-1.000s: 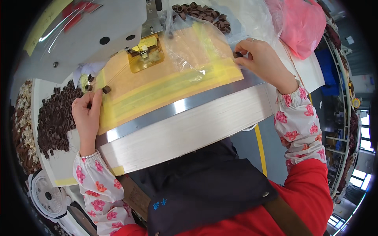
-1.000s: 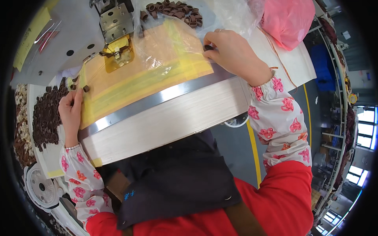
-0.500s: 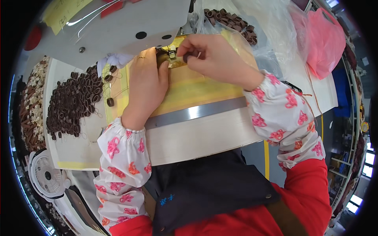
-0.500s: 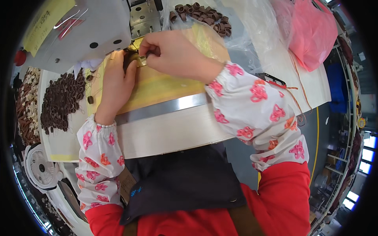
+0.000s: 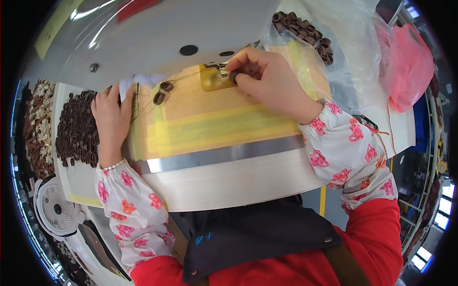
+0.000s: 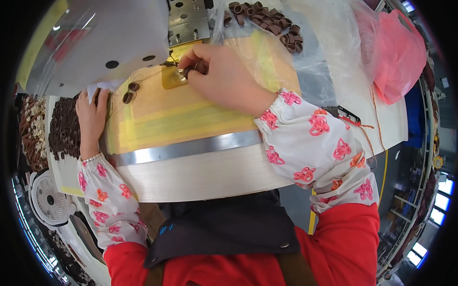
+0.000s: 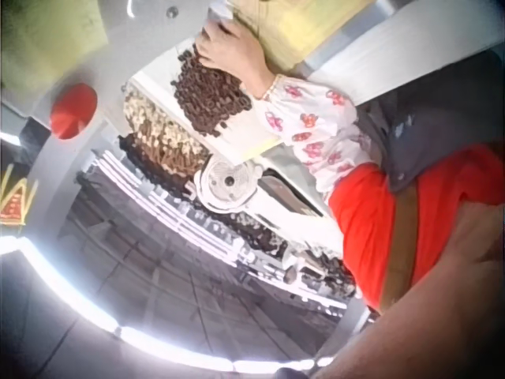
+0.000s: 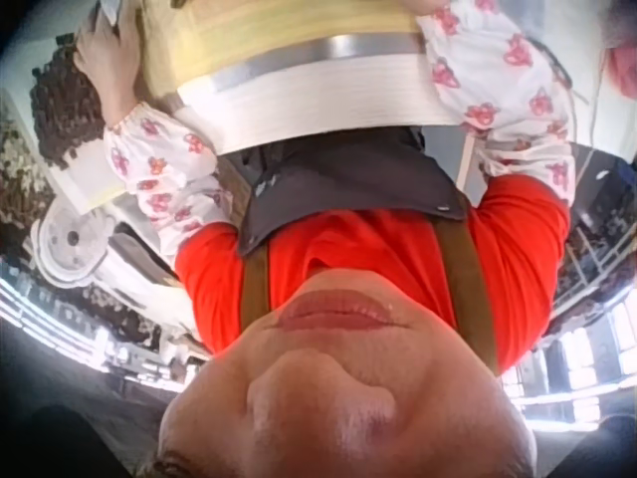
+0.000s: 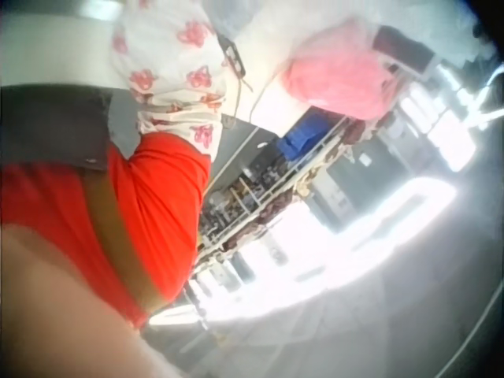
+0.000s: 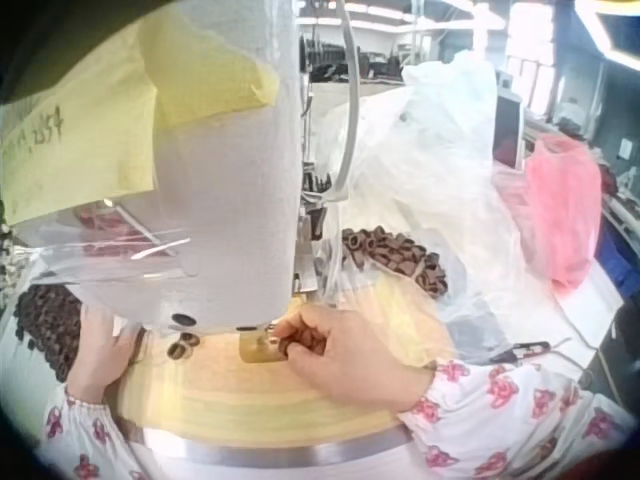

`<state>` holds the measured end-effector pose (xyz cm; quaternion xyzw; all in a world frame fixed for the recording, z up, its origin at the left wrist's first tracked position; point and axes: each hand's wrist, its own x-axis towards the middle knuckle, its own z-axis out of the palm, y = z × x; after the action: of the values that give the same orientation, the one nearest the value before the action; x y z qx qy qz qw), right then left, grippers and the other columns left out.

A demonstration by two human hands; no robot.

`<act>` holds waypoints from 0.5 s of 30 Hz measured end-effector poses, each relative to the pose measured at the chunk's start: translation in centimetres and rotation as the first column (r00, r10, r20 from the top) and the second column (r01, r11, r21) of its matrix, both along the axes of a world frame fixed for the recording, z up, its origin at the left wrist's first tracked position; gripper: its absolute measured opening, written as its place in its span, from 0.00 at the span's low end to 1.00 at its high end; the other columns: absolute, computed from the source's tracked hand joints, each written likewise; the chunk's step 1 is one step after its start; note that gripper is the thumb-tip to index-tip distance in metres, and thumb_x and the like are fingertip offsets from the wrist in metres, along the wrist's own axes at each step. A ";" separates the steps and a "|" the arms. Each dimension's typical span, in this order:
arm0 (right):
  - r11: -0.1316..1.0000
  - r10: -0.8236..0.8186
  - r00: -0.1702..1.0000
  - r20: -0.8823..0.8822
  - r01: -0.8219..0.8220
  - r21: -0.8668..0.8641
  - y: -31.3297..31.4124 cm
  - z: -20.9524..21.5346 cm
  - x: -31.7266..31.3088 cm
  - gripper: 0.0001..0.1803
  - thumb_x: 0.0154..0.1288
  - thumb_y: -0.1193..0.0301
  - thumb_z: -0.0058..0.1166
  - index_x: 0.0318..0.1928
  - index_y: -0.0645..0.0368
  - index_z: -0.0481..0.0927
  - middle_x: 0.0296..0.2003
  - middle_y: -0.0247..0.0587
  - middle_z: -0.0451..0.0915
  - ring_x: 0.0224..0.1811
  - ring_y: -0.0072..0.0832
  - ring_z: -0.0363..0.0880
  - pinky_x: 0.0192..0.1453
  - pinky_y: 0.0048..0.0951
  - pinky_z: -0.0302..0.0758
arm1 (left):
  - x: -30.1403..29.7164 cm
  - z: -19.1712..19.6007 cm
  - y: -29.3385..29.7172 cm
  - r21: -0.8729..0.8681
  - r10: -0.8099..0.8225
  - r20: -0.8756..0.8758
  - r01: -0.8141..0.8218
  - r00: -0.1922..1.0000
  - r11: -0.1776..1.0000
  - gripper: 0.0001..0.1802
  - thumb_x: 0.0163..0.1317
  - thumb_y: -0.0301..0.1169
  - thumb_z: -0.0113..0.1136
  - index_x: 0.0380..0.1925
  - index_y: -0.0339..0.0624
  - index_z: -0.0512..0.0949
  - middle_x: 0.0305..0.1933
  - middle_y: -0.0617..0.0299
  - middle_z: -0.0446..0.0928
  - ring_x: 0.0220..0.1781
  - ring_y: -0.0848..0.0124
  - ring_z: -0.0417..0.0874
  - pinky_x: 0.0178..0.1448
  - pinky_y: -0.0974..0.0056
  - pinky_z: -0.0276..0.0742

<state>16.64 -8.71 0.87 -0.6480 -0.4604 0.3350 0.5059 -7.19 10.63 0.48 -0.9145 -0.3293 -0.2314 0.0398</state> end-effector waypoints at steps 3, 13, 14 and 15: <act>0.997 -0.048 0.999 0.004 0.047 0.067 0.0 -0.3 0.0 0.08 0.52 0.78 0.49 0.35 0.64 0.76 0.22 0.32 0.74 0.23 0.16 0.70 0.28 0.19 0.68 | -3.3 -0.6 4.2 -0.121 0.134 0.033 -0.129 0.991 0.984 0.16 0.61 0.34 0.50 0.46 0.41 0.74 0.45 0.50 0.75 0.47 0.55 0.75 0.51 0.61 0.70; 0.997 -0.026 0.991 0.129 0.017 0.070 -0.4 -0.4 0.2 0.10 0.53 0.78 0.52 0.38 0.64 0.75 0.29 0.32 0.76 0.27 0.12 0.72 0.29 0.13 0.68 | 0.4 3.0 -1.7 0.099 0.014 0.062 -0.020 0.998 0.995 0.12 0.57 0.27 0.52 0.39 0.33 0.75 0.41 0.50 0.77 0.42 0.54 0.77 0.46 0.58 0.72; 0.997 -0.023 0.993 0.114 0.015 0.077 -0.5 -0.4 0.3 0.10 0.53 0.78 0.53 0.38 0.64 0.75 0.29 0.32 0.77 0.27 0.12 0.73 0.30 0.13 0.69 | 2.4 3.2 -4.3 -0.057 -0.114 0.099 0.120 0.989 0.991 0.12 0.57 0.26 0.51 0.40 0.31 0.75 0.38 0.45 0.76 0.42 0.51 0.75 0.46 0.56 0.70; 0.997 -0.017 0.995 0.102 0.009 0.083 -0.5 -0.4 0.2 0.10 0.53 0.78 0.53 0.38 0.64 0.75 0.30 0.33 0.77 0.28 0.13 0.74 0.32 0.14 0.70 | 3.8 2.3 -6.2 -0.039 -0.190 0.097 0.195 0.977 0.980 0.12 0.56 0.25 0.52 0.38 0.28 0.75 0.36 0.41 0.74 0.42 0.49 0.74 0.47 0.53 0.68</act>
<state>16.87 -9.18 0.47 -0.6458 -0.4949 0.2789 0.5101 -3.39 4.40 2.75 -0.9310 -0.2463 -0.2686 -0.0204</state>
